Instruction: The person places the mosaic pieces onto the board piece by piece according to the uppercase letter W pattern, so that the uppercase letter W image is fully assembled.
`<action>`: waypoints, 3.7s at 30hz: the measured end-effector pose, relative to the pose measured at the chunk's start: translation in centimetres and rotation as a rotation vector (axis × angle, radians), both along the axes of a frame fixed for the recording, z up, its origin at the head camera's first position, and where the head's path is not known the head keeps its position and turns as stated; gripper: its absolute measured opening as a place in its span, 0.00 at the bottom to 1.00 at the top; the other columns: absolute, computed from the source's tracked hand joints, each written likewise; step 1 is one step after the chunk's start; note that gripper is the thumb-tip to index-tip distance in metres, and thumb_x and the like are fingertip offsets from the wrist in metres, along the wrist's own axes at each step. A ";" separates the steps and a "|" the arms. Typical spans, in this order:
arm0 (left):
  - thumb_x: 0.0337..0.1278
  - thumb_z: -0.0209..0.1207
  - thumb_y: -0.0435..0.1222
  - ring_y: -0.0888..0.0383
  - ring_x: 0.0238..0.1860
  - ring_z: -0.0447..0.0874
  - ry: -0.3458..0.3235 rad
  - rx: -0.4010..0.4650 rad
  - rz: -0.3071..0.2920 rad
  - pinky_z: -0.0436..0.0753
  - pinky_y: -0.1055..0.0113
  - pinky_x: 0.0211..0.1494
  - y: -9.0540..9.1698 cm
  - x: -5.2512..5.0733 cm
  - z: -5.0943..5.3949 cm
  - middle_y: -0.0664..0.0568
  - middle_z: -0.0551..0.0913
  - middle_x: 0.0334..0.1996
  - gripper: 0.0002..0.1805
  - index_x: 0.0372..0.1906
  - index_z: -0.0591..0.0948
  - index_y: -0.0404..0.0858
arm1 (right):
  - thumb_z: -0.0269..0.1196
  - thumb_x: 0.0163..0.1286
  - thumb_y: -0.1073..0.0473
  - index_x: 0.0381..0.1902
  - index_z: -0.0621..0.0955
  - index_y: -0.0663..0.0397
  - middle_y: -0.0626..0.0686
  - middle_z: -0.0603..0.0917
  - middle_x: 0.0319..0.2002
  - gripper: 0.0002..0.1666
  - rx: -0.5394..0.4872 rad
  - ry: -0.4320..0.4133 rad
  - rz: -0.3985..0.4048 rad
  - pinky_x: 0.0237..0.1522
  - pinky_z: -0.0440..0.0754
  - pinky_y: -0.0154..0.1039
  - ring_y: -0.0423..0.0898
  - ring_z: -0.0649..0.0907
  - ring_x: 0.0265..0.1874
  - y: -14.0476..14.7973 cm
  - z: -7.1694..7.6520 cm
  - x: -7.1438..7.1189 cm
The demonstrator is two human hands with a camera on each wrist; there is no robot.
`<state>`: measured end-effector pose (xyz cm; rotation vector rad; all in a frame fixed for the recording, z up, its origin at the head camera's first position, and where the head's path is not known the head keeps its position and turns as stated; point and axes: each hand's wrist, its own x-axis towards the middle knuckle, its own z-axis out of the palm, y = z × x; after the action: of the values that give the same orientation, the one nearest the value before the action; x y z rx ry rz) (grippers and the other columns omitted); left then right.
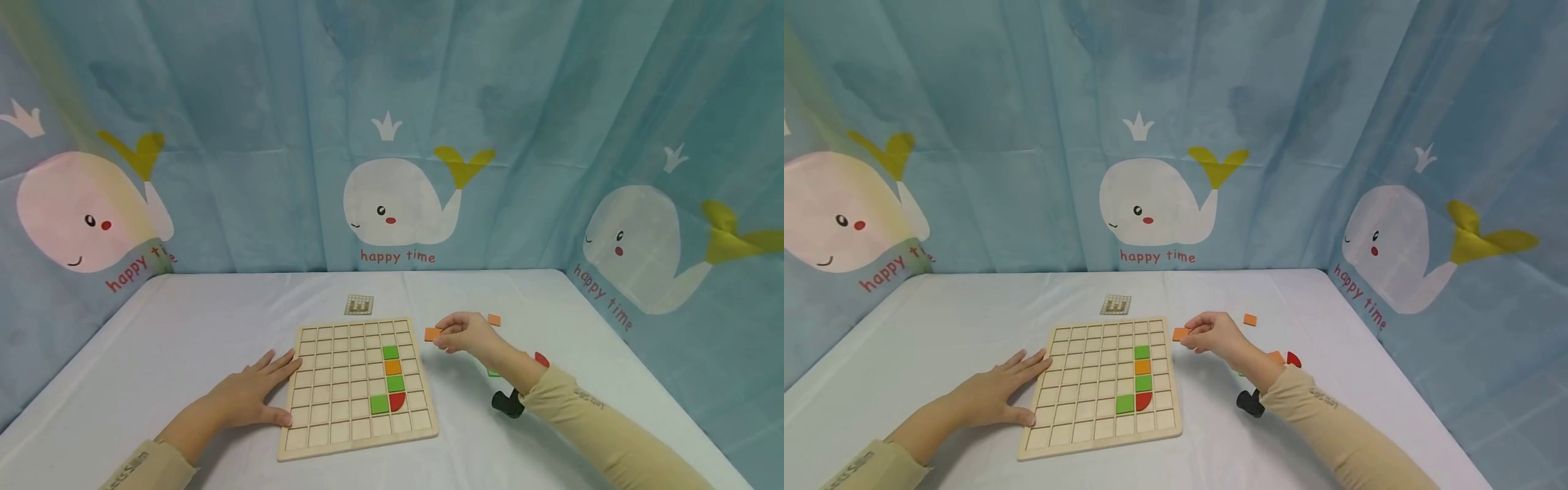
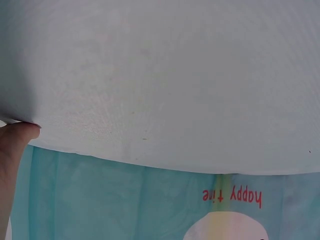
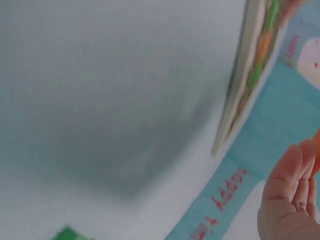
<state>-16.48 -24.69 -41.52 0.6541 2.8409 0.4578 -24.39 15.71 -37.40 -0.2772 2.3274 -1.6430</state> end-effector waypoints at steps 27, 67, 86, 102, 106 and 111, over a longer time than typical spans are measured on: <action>0.42 0.61 0.68 0.30 0.71 0.49 0.005 0.003 0.003 0.61 0.28 0.60 -0.1 0.1 0.1 0.41 0.55 0.75 0.57 0.74 0.61 0.38 | 0.76 0.53 0.62 0.36 0.84 0.54 0.49 0.78 0.46 0.14 0.244 0.142 0.128 0.45 0.75 0.45 0.50 0.73 0.47 -7.2 -2.2 2.0; 0.42 0.61 0.68 0.31 0.72 0.49 0.010 -0.008 0.007 0.61 0.29 0.60 0.1 0.2 0.2 0.42 0.55 0.75 0.57 0.74 0.61 0.38 | 0.79 0.49 0.57 0.28 0.85 0.46 0.47 0.74 0.31 0.12 0.542 0.305 0.294 0.37 0.70 0.40 0.44 0.69 0.35 -12.2 -2.7 0.5; 0.41 0.60 0.69 0.31 0.71 0.50 0.015 -0.017 0.016 0.62 0.29 0.59 0.1 0.1 -0.1 0.42 0.55 0.75 0.58 0.74 0.62 0.39 | 0.73 0.58 0.60 0.41 0.85 0.53 0.50 0.77 0.43 0.13 0.341 0.156 0.277 0.40 0.77 0.43 0.47 0.74 0.41 -8.9 -1.7 1.2; 0.41 0.61 0.68 0.30 0.71 0.50 0.022 -0.026 0.011 0.62 0.28 0.58 0.2 0.2 0.2 0.42 0.55 0.74 0.57 0.74 0.62 0.38 | 0.71 0.61 0.61 0.46 0.85 0.59 0.57 0.81 0.47 0.15 0.309 0.146 0.134 0.39 0.79 0.41 0.48 0.75 0.41 -1.3 0.7 -1.2; 0.41 0.61 0.69 0.30 0.71 0.50 0.017 -0.021 0.014 0.62 0.28 0.58 0.2 0.2 0.2 0.42 0.56 0.74 0.57 0.73 0.62 0.38 | 0.69 0.63 0.62 0.48 0.83 0.63 0.60 0.81 0.48 0.17 0.296 0.153 0.143 0.50 0.76 0.52 0.49 0.77 0.42 0.6 1.2 -1.4; 0.41 0.61 0.69 0.30 0.71 0.51 0.019 -0.014 0.014 0.62 0.28 0.58 0.2 0.2 0.2 0.42 0.56 0.74 0.57 0.73 0.62 0.38 | 0.67 0.65 0.62 0.52 0.82 0.63 0.62 0.80 0.51 0.19 0.329 0.170 0.230 0.54 0.75 0.52 0.51 0.78 0.49 3.2 1.6 -1.9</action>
<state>-16.25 -24.45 -41.37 0.6393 2.8653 0.4352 -26.25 18.87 -35.78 -0.6058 2.5296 -1.1483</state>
